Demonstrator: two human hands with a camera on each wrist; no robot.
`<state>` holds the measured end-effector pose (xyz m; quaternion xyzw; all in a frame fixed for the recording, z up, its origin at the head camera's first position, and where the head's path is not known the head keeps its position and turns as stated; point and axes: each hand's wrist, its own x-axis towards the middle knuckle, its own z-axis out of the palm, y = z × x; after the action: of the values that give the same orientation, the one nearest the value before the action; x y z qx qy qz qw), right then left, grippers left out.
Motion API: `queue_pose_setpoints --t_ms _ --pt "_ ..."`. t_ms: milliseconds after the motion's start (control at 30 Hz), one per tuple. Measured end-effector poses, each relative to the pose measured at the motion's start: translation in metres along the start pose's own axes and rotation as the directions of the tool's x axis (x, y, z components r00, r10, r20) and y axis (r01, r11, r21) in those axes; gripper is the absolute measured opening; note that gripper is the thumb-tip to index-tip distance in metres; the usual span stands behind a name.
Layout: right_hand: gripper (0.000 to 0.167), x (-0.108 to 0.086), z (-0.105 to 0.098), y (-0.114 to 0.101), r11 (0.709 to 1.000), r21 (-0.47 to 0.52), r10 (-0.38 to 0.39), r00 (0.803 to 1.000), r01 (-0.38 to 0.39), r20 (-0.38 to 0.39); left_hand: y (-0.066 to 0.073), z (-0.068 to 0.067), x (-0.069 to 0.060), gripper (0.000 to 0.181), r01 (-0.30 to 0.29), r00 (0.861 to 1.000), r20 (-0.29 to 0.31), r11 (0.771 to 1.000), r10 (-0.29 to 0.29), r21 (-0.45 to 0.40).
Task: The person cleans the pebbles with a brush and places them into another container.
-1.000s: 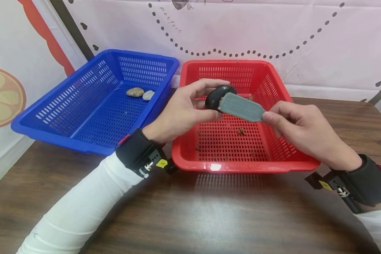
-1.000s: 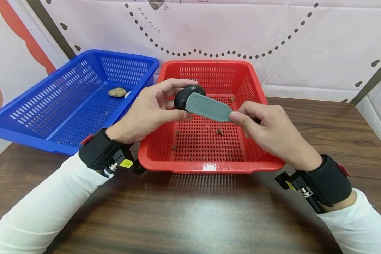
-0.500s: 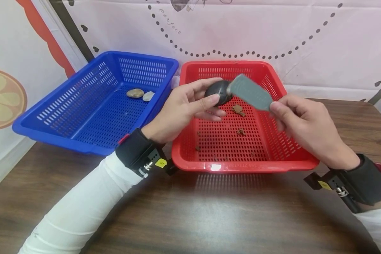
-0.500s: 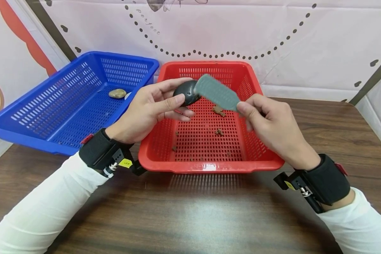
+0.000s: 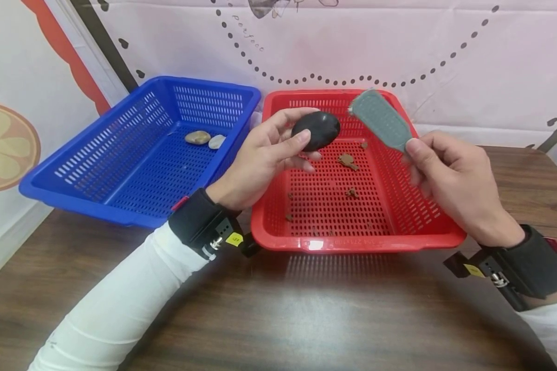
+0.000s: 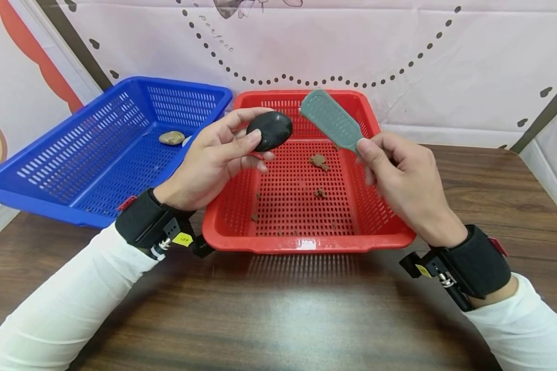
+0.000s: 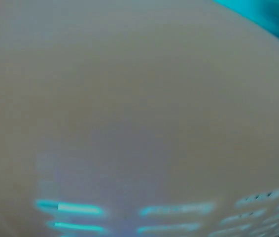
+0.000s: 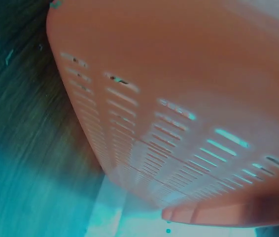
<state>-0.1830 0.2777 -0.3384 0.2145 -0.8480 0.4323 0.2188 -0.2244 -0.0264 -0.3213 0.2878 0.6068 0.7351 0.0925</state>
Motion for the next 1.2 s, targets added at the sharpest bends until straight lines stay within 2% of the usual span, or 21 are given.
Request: queue_pose_setpoints --t_ms 133,167,267,333,433,500,633,767,833,867,933,1000,1100,1200 --pt "0.007 -0.0004 0.0004 0.0001 0.995 -0.017 -0.101 0.992 0.103 0.079 -0.0010 0.0000 -0.0006 0.042 -0.006 1.000 -0.002 1.000 0.006 -0.006" --pt "0.007 -0.0003 0.0001 -0.0001 0.994 -0.030 -0.106 0.991 0.109 0.086 -0.0012 0.0001 -0.0006 0.042 -0.010 1.000 -0.003 1.000 0.009 -0.014" --pt "0.013 0.0009 0.0002 -0.0015 0.999 -0.051 -0.004 0.999 0.006 0.037 -0.0012 0.0007 -0.0009 0.039 -0.018 1.000 -0.012 0.999 0.018 -0.051" --pt "0.014 0.0006 -0.0001 -0.0022 0.999 -0.037 0.024 1.000 -0.024 0.005 -0.0011 0.0010 -0.0009 0.037 -0.024 0.999 -0.023 0.997 0.022 -0.070" --pt "0.006 -0.0006 0.0006 -0.0018 0.998 -0.038 -0.045 0.998 0.047 0.052 -0.0013 0.0013 -0.0006 0.036 -0.030 0.999 -0.023 0.997 0.028 -0.073" --pt "0.007 -0.0011 0.0011 -0.0019 0.993 -0.065 -0.095 0.992 0.101 0.083 -0.0017 0.0011 -0.0003 0.036 -0.033 0.999 -0.025 0.997 0.031 -0.066" --pt "0.008 -0.0004 0.0007 -0.0019 0.997 -0.072 -0.023 0.999 0.026 0.045 -0.0023 0.0010 0.0001 0.037 -0.040 0.999 -0.031 0.999 0.039 -0.016" --pt "0.004 -0.0007 0.0004 -0.0002 0.994 -0.033 -0.102 0.990 0.105 0.096 -0.0024 0.0028 -0.0004 0.038 -0.028 0.998 -0.063 0.999 0.027 -0.014" --pt "0.006 -0.0010 0.0009 0.0007 0.988 -0.046 -0.140 0.983 0.146 0.122 -0.0024 0.0036 -0.0005 0.036 -0.025 0.997 -0.077 0.999 0.022 -0.033" --pt "0.006 -0.0010 0.0009 0.0008 0.988 -0.060 -0.136 0.984 0.144 0.117 -0.0025 0.0038 -0.0005 0.036 -0.028 0.997 -0.079 0.999 0.025 -0.040" --pt "0.006 -0.0009 0.0012 0.0007 0.994 -0.066 -0.079 0.994 0.084 0.075 -0.0028 0.0036 -0.0004 0.034 -0.037 0.997 -0.074 0.998 0.034 -0.044" --pt "0.006 -0.0012 0.0007 0.0008 0.996 -0.057 -0.067 0.996 0.070 0.052 -0.0032 0.0028 -0.0003 0.035 -0.047 0.997 -0.063 0.998 0.045 -0.036" --pt "0.009 -0.0011 0.0002 0.0006 0.993 -0.020 -0.117 0.987 0.120 0.109 -0.0040 0.0017 -0.0004 0.038 -0.058 0.997 -0.047 0.998 0.058 -0.001" --pt "0.014 -0.0013 0.0007 0.0000 0.984 -0.036 -0.166 0.975 0.173 0.150 -0.0041 0.0009 -0.0005 0.040 -0.053 0.997 -0.046 0.998 0.055 0.044"
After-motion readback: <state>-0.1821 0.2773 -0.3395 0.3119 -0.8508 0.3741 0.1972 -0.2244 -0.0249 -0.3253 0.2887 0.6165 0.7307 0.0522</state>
